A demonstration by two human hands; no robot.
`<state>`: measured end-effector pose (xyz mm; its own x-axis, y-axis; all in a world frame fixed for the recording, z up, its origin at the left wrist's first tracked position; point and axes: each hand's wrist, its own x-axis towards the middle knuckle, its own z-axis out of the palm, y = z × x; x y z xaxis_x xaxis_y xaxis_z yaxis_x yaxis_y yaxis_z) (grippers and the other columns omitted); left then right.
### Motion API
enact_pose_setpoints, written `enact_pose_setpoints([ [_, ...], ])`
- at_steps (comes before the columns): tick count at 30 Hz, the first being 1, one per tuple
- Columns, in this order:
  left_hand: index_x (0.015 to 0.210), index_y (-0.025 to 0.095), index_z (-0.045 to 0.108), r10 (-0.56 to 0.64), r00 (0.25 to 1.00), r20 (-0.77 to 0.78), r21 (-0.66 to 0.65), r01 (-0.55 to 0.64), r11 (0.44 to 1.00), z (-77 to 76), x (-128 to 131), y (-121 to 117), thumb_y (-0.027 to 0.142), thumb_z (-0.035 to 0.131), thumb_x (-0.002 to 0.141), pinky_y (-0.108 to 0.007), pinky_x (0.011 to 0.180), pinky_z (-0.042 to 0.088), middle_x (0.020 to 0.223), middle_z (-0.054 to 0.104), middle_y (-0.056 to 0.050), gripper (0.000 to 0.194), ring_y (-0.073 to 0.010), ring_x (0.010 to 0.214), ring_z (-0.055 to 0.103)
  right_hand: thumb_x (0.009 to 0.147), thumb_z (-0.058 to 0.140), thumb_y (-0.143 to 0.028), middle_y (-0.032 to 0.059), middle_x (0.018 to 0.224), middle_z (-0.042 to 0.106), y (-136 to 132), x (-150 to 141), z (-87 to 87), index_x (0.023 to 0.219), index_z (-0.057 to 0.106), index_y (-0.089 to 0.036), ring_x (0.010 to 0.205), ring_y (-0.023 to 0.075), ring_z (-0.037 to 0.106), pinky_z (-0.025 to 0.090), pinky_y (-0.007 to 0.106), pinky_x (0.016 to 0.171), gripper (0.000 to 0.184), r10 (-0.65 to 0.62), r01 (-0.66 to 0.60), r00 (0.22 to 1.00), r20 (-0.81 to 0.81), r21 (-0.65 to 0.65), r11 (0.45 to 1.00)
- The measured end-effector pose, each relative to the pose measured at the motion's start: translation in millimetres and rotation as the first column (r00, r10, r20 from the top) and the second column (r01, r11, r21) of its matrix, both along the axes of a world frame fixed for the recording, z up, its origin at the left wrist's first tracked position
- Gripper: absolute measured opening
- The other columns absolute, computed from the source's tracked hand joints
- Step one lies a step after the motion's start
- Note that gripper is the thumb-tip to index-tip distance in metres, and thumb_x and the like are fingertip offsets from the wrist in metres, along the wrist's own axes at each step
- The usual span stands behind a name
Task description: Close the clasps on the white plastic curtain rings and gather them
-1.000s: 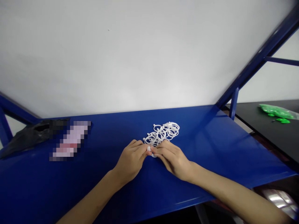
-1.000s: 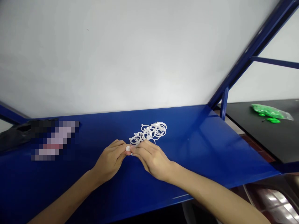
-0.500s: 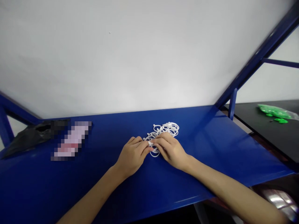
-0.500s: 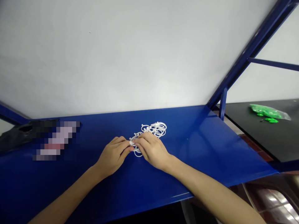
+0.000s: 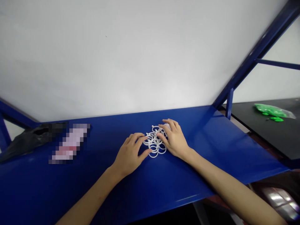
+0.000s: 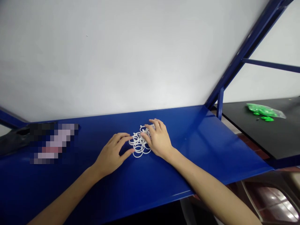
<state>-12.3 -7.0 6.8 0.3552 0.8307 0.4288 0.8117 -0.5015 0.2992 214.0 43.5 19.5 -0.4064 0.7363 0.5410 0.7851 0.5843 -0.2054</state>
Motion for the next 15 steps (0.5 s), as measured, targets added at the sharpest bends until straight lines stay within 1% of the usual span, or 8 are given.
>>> enact_pose_setpoints([
  [1, 0.132, 0.022, 0.052, -0.011, 1.0, -0.01, -0.008, 0.011, 1.0, -1.9, 1.8, -1.4, 0.048, 0.057, 0.093, -0.048, 0.104, 0.048, 0.136, 0.056, -0.01, 0.048, -0.028, 0.124, 0.055, 0.1, 0.048, -0.051, 0.0166, 0.143, 0.052, 0.3, -0.2, -1.4, 0.129, 0.063, -0.014, 0.139, 0.035, 0.038, 0.035, 0.056, 0.114, 0.049, -0.029, 0.03, 0.999, 0.042, -0.023, 0.999],
  [3, 0.147, 0.024, 0.039, -0.051, 0.998, -0.045, -0.038, 0.049, 0.998, -6.5, 6.5, -3.8, 0.054, 0.061, 0.088, -0.051, 0.11, 0.044, 0.152, 0.043, -0.012, 0.07, -0.0314, 0.137, 0.045, 0.099, 0.042, -0.059, 0.0166, 0.151, 0.046, 0.9, -0.9, -4.5, 0.138, 0.057, -0.016, 0.145, 0.0382, 0.03, 0.026, 0.062, 0.117, 0.06, -0.058, 0.07, 0.99, 0.131, -0.088, 0.994],
  [5, 0.155, 0.025, 0.026, -0.098, 0.991, -0.095, -0.074, 0.091, 0.993, -12.0, 11.4, -4.8, 0.059, 0.061, 0.086, -0.052, 0.114, 0.04, 0.162, 0.028, -0.013, 0.085, -0.0337, 0.146, 0.033, 0.1, 0.036, -0.062, 0.0155, 0.154, 0.042, 0.9, -2.5, -7.3, 0.145, 0.051, -0.018, 0.147, 0.0394, 0.028, 0.023, 0.064, 0.118, 0.065, -0.055, 0.087, 0.978, 0.2, -0.156, 0.984],
  [6, 0.156, 0.025, 0.022, -0.115, 0.986, -0.119, -0.093, 0.104, 0.99, -14.7, 13.4, -4.5, 0.061, 0.06, 0.086, -0.053, 0.116, 0.038, 0.164, 0.023, -0.013, 0.087, -0.0343, 0.149, 0.028, 0.1, 0.034, -0.064, 0.0148, 0.155, 0.041, 0.5, -3.6, -8.4, 0.147, 0.048, -0.018, 0.148, 0.0395, 0.027, 0.023, 0.064, 0.118, 0.067, -0.046, 0.088, 0.974, 0.222, -0.182, 0.979],
  [9, 0.157, 0.025, 0.022, -0.123, 0.981, -0.152, -0.128, 0.103, 0.986, -21.0, 16.8, -1.8, 0.061, 0.052, 0.092, -0.053, 0.12, 0.032, 0.166, 0.018, -0.011, 0.08, -0.0328, 0.152, 0.02, 0.098, 0.03, -0.068, 0.0132, 0.157, 0.039, -2.0, -8.1, -10.3, 0.152, 0.041, -0.018, 0.149, 0.0384, 0.024, 0.019, 0.061, 0.12, 0.074, -0.001, 0.059, 0.969, 0.248, -0.225, 0.973],
  [12, 0.158, 0.027, 0.021, -0.072, 0.987, -0.143, -0.128, 0.054, 0.99, -23.3, 16.1, 1.5, 0.059, 0.045, 0.096, -0.053, 0.122, 0.027, 0.166, 0.02, -0.01, 0.074, -0.0302, 0.153, 0.019, 0.097, 0.03, -0.069, 0.0129, 0.158, 0.038, -5.0, -11.9, -11.8, 0.154, 0.036, -0.015, 0.151, 0.0369, 0.021, 0.018, 0.058, 0.122, 0.079, 0.066, -0.003, 0.967, 0.245, -0.249, 0.969],
  [15, 0.157, 0.028, 0.022, -0.012, 0.987, -0.159, -0.13, -0.009, 0.991, -24.0, 13.1, 4.1, 0.059, 0.042, 0.097, -0.055, 0.121, 0.027, 0.166, 0.022, -0.009, 0.071, -0.0305, 0.152, 0.02, 0.097, 0.028, -0.07, 0.0143, 0.16, 0.034, -6.8, -13.6, -13.5, 0.157, 0.029, -0.011, 0.152, 0.0372, 0.016, 0.019, 0.059, 0.122, 0.083, 0.102, -0.037, 0.964, 0.245, -0.257, 0.966],
])
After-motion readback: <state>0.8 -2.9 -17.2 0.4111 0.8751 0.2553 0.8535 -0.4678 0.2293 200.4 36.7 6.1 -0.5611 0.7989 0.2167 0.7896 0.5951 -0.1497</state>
